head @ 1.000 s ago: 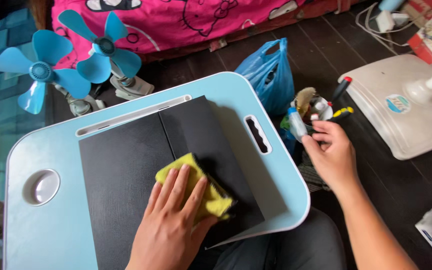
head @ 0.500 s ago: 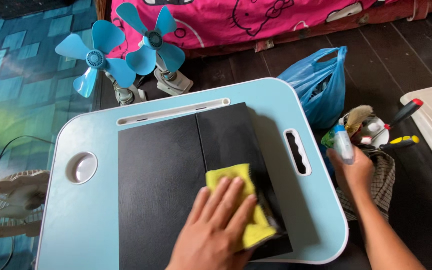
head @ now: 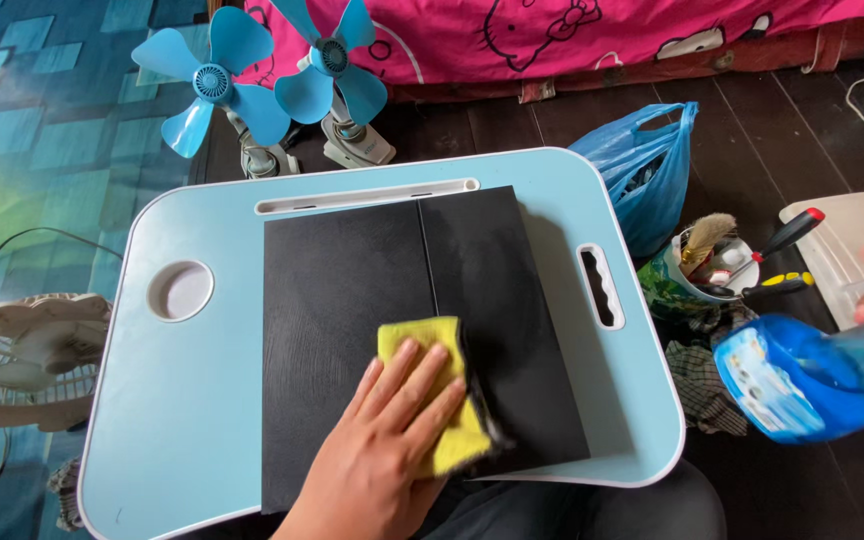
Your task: The person cleans a black PlayStation 4 console using a yellow cloth and a spray bottle. They wipe the top, sides, and back of the console, repeatedly spraying cleaner and wiping down each surface.
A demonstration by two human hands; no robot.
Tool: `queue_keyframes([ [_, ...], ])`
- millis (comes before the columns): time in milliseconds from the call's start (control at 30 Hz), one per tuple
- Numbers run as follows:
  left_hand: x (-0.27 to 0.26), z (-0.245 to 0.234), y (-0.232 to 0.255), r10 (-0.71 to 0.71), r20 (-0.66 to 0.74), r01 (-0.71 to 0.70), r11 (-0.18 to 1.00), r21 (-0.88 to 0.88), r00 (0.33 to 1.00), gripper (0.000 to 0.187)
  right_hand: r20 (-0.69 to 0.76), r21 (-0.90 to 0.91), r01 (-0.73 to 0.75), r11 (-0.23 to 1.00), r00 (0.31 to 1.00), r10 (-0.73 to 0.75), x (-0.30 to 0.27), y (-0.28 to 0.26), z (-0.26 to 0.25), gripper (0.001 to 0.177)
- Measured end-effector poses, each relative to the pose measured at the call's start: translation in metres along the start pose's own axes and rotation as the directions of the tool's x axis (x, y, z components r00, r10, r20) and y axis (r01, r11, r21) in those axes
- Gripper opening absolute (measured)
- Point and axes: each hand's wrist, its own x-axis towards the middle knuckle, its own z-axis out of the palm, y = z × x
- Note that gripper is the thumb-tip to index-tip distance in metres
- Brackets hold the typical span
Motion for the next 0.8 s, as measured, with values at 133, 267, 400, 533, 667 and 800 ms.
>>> queue_keyframes([
  [133, -0.038, -0.019, -0.018, -0.188, -0.014, 0.188, 0.98, 0.071, 0.982, 0.086, 0.428, -0.495, 0.363, 0.789, 0.893, -0.142, -0.053, -0.074, 0.081, 0.025],
  [267, -0.072, -0.025, -0.033, -0.344, -0.131, 0.364, 0.912, 0.187, 0.93, 0.086, 0.548, -0.562, 0.231, 0.794, 0.823, 0.149, -0.112, -0.124, 0.183, 0.027],
  [400, -0.097, -0.012, -0.039, -0.273, -0.161, 0.307, 0.918, 0.253, 0.948, 0.087, 0.555, -0.764, 0.345, 0.545, 0.782, 0.283, -0.129, -0.142, 0.253, 0.023],
  [533, -0.112, 0.002, -0.046, -0.215, -0.176, 0.262, 0.914, 0.31, 0.96, 0.093, 0.539, -0.805, 0.384, 0.452, 0.791, 0.288, -0.128, -0.147, 0.285, 0.03],
  [667, -0.118, 0.012, -0.049, -0.16, -0.221, 0.229, 0.914, 0.335, 0.962, 0.095, 0.564, -0.808, 0.445, 0.385, 0.772, 0.292, -0.122, -0.139, 0.294, 0.036],
  [800, -0.099, 0.002, -0.033, -0.218, -0.115, 0.242, 0.929, 0.281, 0.969, 0.095, 0.566, -0.782, 0.432, 0.45, 0.794, 0.221, -0.117, -0.13, 0.275, 0.028],
])
